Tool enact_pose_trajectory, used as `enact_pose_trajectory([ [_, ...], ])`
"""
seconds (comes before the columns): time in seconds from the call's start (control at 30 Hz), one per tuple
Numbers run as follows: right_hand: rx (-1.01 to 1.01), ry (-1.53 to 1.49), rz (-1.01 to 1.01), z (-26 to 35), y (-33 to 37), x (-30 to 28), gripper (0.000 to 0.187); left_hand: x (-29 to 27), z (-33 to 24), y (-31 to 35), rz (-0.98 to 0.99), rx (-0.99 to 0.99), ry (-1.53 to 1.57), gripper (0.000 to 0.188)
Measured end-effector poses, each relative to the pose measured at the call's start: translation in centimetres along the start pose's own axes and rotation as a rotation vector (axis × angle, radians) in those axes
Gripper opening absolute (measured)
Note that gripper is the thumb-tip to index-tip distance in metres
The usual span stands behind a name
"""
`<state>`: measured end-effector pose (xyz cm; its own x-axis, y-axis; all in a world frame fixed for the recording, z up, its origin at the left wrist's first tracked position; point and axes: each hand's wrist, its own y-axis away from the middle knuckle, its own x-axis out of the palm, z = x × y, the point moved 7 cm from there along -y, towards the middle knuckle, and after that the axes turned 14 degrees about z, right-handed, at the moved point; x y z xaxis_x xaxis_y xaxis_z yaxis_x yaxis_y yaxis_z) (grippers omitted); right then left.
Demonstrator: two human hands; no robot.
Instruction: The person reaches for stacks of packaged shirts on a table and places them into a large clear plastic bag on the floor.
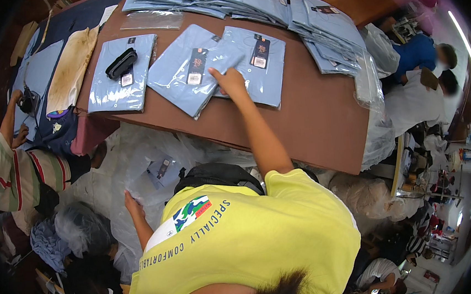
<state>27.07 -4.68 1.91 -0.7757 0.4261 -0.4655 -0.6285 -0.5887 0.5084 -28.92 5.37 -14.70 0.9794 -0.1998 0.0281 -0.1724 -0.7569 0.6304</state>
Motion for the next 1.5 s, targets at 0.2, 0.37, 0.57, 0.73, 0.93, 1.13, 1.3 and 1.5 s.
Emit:
enact_pose_trajectory([
  [0.2,-0.3,-0.413,-0.206,0.8,-2.3,-2.2,0.039,-0.9,0.7,-0.7,0.042,0.013,0.113,0.044],
  [0.37,-0.062,0.092,-0.633,-7.1,-1.3,-13.2,0.046,-3.5,3.0,-0.7,-0.018,-0.013,0.095,0.044],
  [0.57,0.126,-0.038,-0.522,-11.5,-2.0,-15.7,0.079,-2.2,2.1,1.0,-0.024,-0.146,-0.047,0.048],
  [0.73,0.009,-0.764,0.153,-5.8,0.5,-7.8,0.06,-6.5,5.3,0.5,-0.139,0.056,-0.068,0.048],
  [0.93,-0.183,-1.009,0.428,-8.8,1.2,-6.5,0.046,-3.8,3.9,1.6,-0.145,0.003,-0.119,0.05],
  [1.13,-0.501,-0.735,0.125,-3.3,4.7,-5.9,0.047,-3.6,2.8,4.1,-0.169,0.111,-0.092,0.046],
  [1.3,-0.799,-0.399,0.034,8.1,12.6,-2.0,0.045,-4.1,3.6,4.1,-0.208,0.12,-0.176,0.047],
  [1.5,-0.795,0.025,0.148,13.3,16.5,13.6,0.043,-2.8,3.2,3.6,-0.128,-0.087,-0.194,0.044],
])
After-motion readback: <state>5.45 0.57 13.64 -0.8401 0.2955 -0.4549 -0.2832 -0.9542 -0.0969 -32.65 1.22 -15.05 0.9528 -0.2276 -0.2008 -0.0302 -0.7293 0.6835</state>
